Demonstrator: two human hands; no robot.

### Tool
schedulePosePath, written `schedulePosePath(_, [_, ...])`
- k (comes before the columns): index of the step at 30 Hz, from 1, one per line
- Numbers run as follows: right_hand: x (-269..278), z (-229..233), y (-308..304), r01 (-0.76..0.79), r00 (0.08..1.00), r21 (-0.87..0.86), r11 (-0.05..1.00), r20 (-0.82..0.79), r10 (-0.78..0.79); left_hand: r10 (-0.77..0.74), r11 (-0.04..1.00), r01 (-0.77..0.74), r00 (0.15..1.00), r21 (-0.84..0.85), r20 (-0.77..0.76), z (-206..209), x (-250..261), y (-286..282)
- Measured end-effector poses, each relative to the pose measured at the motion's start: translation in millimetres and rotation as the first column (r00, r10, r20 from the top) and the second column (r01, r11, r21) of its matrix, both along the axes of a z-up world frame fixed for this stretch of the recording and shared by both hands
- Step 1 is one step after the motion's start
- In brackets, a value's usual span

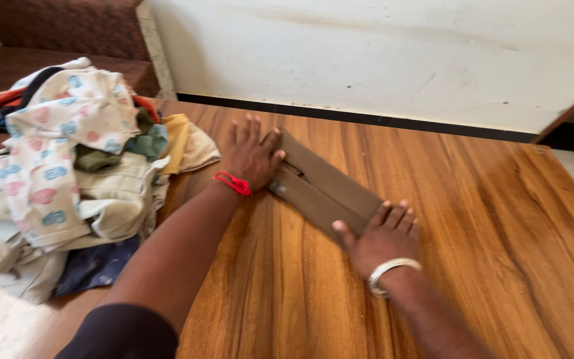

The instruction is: The person folds a brown t-shirt on a wooden table, smoothing and aligning the fabric before folding it into a compact rectangle. The person then picks up a white patterned baby onesie, lays it flat, and folds it similarly. Both folded items are placed on the table.

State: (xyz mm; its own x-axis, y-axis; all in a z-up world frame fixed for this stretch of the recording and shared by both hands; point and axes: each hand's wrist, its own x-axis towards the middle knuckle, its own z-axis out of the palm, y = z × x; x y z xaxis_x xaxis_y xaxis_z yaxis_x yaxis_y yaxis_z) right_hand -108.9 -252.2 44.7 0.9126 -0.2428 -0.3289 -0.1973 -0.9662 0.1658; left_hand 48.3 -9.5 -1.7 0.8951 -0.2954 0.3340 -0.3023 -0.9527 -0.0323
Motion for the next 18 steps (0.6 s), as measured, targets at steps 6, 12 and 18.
schedulePosePath(6, [-20, 38, 6, 0.114, 0.98, 0.206, 0.972, -0.187, -0.075, 0.069, 0.938, 0.03, 0.96, -0.346, 0.271, -1, 0, -11])
schedulePosePath(12, [4, 17, -33, -0.485, 0.851, 0.322, 0.813, 0.386, 0.356, -0.035, 0.877, 0.12, 0.982, -0.465, 0.187, 10, -83, -30])
schedulePosePath(18, [-2, 0, -13, -0.319, 0.93, 0.356, 0.878, 0.295, 0.218, -0.138, 0.943, 0.043, 0.952, -0.329, -0.272, 14, -149, -46])
